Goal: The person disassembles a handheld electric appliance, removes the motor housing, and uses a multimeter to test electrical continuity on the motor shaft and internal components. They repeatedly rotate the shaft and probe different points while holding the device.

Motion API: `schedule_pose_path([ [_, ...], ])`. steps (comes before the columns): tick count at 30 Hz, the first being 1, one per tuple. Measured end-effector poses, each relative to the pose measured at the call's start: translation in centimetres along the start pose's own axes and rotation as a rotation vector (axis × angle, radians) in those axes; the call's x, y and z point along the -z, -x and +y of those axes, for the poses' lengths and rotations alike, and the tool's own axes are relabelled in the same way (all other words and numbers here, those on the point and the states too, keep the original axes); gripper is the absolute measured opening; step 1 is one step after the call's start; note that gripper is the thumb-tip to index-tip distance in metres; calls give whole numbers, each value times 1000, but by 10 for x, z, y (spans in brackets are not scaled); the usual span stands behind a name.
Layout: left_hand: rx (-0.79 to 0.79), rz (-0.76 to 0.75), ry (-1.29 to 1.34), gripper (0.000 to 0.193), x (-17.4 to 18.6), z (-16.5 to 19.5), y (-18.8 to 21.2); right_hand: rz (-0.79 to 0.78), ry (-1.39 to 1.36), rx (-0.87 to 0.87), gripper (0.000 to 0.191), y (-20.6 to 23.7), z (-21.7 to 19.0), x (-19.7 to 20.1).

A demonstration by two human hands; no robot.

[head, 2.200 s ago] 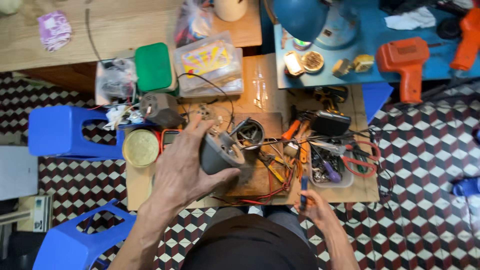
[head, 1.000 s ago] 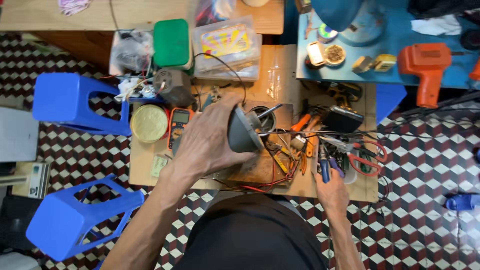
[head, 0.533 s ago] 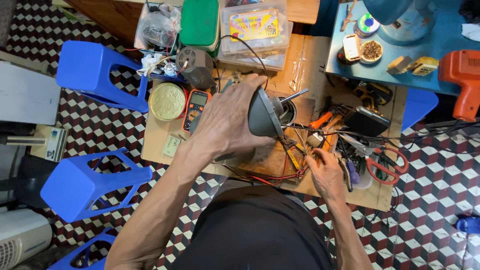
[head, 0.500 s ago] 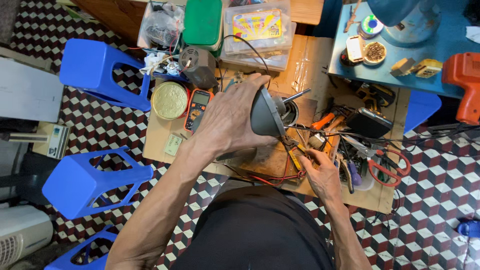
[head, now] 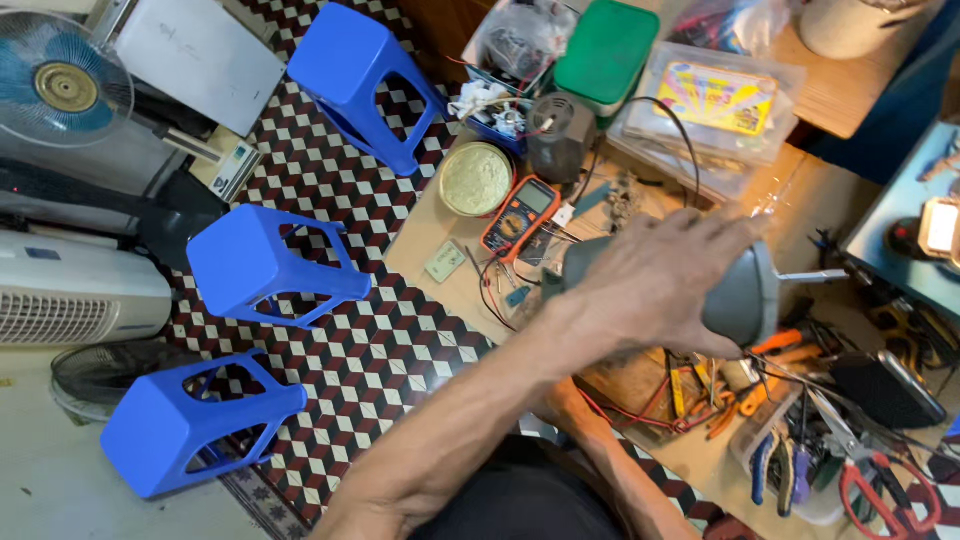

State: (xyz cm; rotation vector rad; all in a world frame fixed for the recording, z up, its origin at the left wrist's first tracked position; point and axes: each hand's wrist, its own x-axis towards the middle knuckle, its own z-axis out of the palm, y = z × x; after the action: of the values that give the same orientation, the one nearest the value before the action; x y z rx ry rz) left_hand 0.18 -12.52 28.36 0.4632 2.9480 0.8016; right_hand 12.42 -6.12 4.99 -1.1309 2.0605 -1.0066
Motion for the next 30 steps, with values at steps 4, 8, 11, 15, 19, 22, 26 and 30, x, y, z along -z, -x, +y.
schedule_pose_path([
  [4, -45, 133, 28, 131, -12, 4, 4, -30, -51, -55, 38, -53, -23, -20],
  [8, -71, 90, 81, 128, -23, 0, 12, 20, -235, -222, 40, -122, -39, -39],
  [11, -122, 68, -128, 100, -39, 1, 12, 113, -529, -425, 41, -175, -45, -57],
  [15, -217, 105, -141, 62, -70, -1, 13, 284, -1017, -650, 43, -223, -46, -77],
  [19, -278, 24, -248, 59, -91, 5, 20, 420, -1281, -758, 45, -246, -45, -85],
  [22, -289, 68, -285, 57, -88, 6, 20, 467, -1393, -776, 46, -257, -46, -85],
  [26, -335, -56, -259, 66, -61, 7, 20, 476, -1497, -769, 49, -256, -56, -80],
  [30, -378, 47, 49, 126, -25, 11, 28, 450, -1569, -762, 51, -202, -75, -83],
])
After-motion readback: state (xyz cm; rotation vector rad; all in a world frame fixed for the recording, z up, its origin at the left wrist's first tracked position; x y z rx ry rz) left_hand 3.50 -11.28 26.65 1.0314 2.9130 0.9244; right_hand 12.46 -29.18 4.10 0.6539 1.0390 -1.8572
